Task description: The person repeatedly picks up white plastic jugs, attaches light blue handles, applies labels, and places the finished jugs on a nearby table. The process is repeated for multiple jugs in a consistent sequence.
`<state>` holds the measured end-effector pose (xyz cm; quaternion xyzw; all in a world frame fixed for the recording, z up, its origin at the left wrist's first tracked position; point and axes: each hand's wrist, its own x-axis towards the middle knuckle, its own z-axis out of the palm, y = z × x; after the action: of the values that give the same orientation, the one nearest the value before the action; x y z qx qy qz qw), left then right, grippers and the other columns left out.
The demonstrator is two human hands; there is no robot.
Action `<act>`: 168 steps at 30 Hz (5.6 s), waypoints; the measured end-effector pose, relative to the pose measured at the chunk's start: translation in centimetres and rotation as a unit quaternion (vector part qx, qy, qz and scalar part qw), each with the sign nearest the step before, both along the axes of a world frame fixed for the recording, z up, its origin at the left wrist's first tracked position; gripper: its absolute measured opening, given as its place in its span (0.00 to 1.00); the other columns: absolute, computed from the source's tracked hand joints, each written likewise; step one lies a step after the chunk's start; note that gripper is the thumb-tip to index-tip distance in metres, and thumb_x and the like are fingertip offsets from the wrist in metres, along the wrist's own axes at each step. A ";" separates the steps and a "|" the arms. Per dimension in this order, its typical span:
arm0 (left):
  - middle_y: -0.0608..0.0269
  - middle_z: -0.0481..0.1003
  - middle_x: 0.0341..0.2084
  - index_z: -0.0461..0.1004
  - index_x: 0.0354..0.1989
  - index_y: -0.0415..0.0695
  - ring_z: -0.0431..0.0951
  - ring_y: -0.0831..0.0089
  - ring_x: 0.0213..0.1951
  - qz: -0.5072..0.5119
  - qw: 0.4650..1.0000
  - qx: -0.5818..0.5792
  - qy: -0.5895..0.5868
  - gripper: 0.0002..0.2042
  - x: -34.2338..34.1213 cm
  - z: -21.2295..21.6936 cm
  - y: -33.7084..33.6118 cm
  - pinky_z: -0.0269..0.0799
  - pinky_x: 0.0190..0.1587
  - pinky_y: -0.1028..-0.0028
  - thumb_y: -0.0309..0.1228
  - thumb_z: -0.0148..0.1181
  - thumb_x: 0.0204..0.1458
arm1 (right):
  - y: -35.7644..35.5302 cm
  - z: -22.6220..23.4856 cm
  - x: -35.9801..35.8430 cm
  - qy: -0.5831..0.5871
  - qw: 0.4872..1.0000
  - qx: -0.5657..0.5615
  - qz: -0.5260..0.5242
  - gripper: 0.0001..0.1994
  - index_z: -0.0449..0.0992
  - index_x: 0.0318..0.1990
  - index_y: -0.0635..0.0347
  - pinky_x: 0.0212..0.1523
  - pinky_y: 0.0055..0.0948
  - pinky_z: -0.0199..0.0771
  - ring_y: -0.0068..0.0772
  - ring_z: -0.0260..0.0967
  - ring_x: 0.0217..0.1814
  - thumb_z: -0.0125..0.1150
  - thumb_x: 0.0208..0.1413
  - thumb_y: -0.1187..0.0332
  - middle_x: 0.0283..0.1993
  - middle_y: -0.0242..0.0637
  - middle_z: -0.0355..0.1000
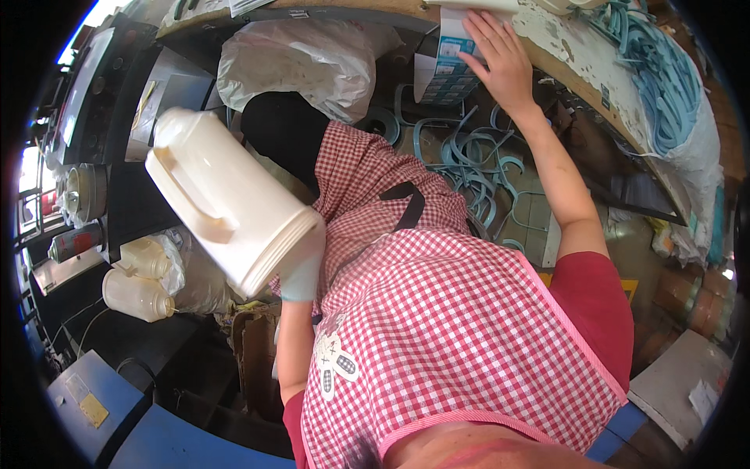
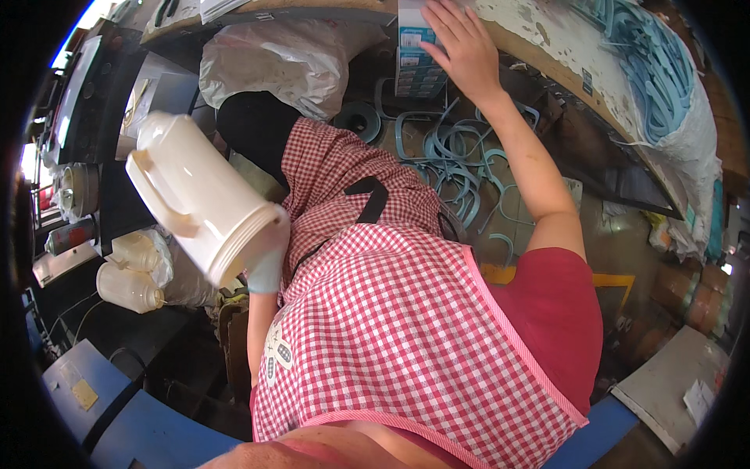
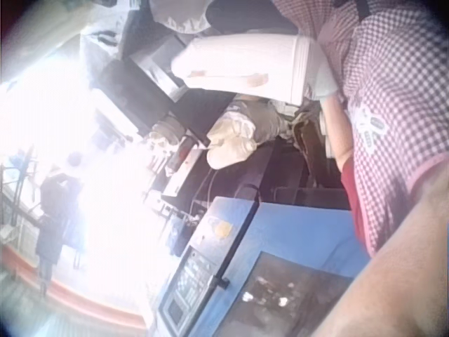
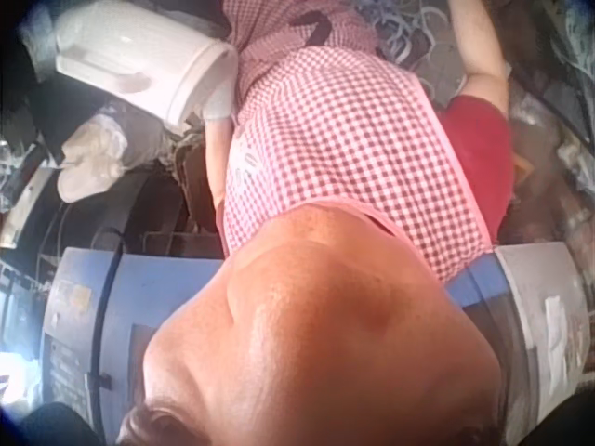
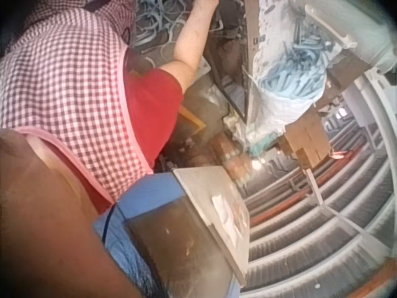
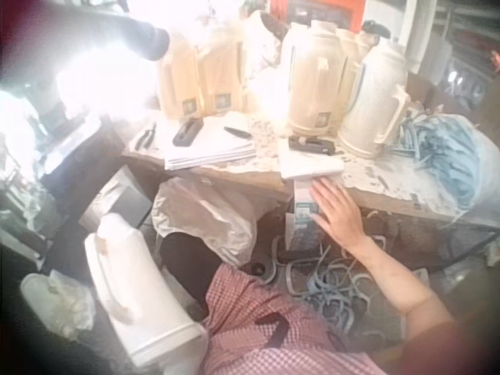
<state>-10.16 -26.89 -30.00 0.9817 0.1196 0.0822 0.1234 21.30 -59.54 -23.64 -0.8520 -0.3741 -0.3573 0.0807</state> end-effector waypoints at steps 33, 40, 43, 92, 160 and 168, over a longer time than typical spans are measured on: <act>0.58 0.76 0.53 0.76 0.49 0.35 0.74 0.78 0.38 -0.007 0.792 -0.448 -0.414 0.11 6.9 3.6 11.3 0.71 0.42 0.77 0.25 0.48 0.68 | 15.2 3.9 -14.2 0.809 0.534 0.110 0.219 0.11 0.77 0.42 0.61 0.39 0.17 0.77 0.17 0.76 0.36 0.73 0.57 0.70 0.36 0.29 0.77; 0.54 0.75 0.53 0.76 0.41 0.34 0.74 0.76 0.40 0.038 0.759 -0.534 -0.371 0.10 6.0 4.5 10.4 0.72 0.40 0.78 0.23 0.46 0.66 | 21.1 1.6 -12.8 0.849 0.481 0.028 0.218 0.12 0.76 0.41 0.61 0.33 0.14 0.74 0.12 0.73 0.33 0.74 0.57 0.67 0.34 0.28 0.78; 0.55 0.75 0.51 0.76 0.43 0.34 0.74 0.77 0.39 0.018 0.756 -0.521 -0.396 0.10 6.2 3.4 10.7 0.73 0.38 0.78 0.22 0.46 0.66 | 21.5 1.6 -12.8 0.852 0.475 0.019 0.219 0.12 0.76 0.41 0.61 0.33 0.14 0.73 0.12 0.73 0.33 0.74 0.57 0.67 0.34 0.28 0.78; 0.54 0.76 0.56 0.71 0.61 0.34 0.75 0.70 0.57 0.070 0.826 -0.530 -0.176 0.23 10.8 15.5 15.3 0.68 0.61 0.70 0.37 0.61 0.63 | 52.5 6.4 19.7 0.701 0.263 0.613 0.252 0.23 0.74 0.41 0.69 0.48 0.45 0.78 0.46 0.74 0.41 0.45 0.73 0.53 0.35 0.43 0.75; 0.59 0.72 0.63 0.68 0.68 0.37 0.67 0.71 0.67 0.092 0.864 -0.492 -0.054 0.28 5.8 17.7 21.0 0.54 0.72 0.73 0.47 0.47 0.71 | 21.1 2.2 27.4 0.280 0.958 -0.025 -0.054 0.16 0.81 0.42 0.67 0.41 0.48 0.78 0.56 0.77 0.36 0.58 0.62 0.60 0.34 0.53 0.79; 0.48 0.84 0.37 0.84 0.46 0.36 0.85 0.64 0.41 0.167 0.968 -0.170 0.077 0.19 14.7 16.0 23.1 0.77 0.49 0.65 0.41 0.57 0.63 | 14.3 3.2 20.0 0.220 0.972 -0.044 0.071 0.17 0.80 0.60 0.51 0.47 0.33 0.75 0.37 0.74 0.42 0.54 0.71 0.58 0.42 0.38 0.76</act>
<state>4.51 -3.76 -13.98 0.9157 0.3036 0.0041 0.2632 41.35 -45.20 -20.42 -0.8836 -0.4222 -0.1376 0.1485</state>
